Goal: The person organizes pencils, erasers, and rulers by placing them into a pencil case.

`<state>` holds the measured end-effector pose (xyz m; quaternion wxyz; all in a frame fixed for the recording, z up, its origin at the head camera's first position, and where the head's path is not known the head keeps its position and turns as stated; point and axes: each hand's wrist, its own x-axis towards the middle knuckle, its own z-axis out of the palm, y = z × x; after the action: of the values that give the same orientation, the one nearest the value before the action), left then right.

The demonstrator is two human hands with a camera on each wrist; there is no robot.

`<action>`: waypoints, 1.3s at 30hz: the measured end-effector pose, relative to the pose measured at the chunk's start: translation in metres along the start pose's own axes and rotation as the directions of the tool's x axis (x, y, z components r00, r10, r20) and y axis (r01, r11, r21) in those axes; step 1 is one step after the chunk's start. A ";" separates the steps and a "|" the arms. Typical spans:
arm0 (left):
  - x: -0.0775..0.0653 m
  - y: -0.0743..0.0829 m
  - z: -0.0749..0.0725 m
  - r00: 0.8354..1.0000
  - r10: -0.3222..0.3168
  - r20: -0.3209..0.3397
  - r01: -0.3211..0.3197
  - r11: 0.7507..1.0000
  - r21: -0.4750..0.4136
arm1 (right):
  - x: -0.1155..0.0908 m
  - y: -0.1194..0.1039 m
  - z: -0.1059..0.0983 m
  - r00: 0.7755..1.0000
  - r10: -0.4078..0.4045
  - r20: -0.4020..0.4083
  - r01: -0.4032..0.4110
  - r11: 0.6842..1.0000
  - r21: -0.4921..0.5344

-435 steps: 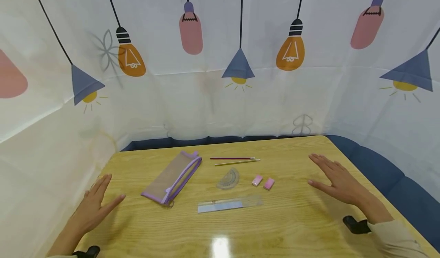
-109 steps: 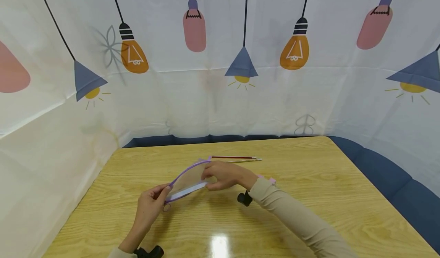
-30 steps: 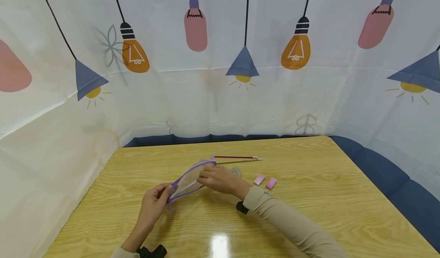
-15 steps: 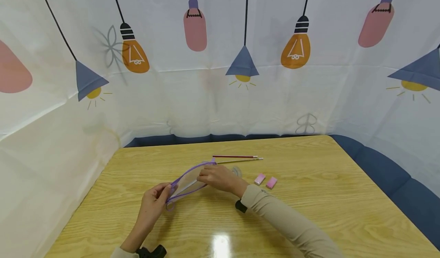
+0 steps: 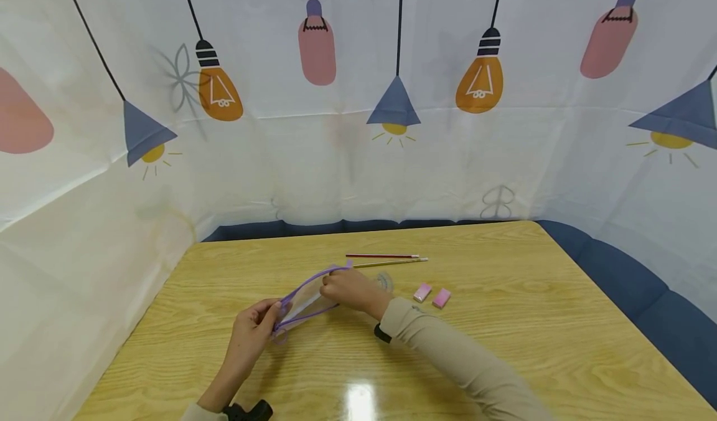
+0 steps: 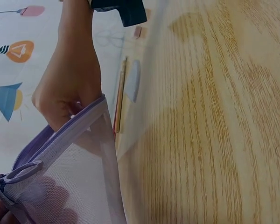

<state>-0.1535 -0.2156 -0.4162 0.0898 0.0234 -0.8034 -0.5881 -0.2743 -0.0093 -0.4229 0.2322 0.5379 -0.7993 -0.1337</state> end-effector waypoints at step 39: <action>0.003 0.000 0.000 0.992 -0.099 -0.075 0.098 0.995 -0.024 | 0.016 0.004 -0.007 0.993 0.043 0.110 -0.065 0.976 0.206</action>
<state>-0.1567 -0.2163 -0.4154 0.0913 0.0844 -0.7914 -0.5985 -0.2784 -0.0227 -0.4112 0.1355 0.5297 -0.8343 -0.0703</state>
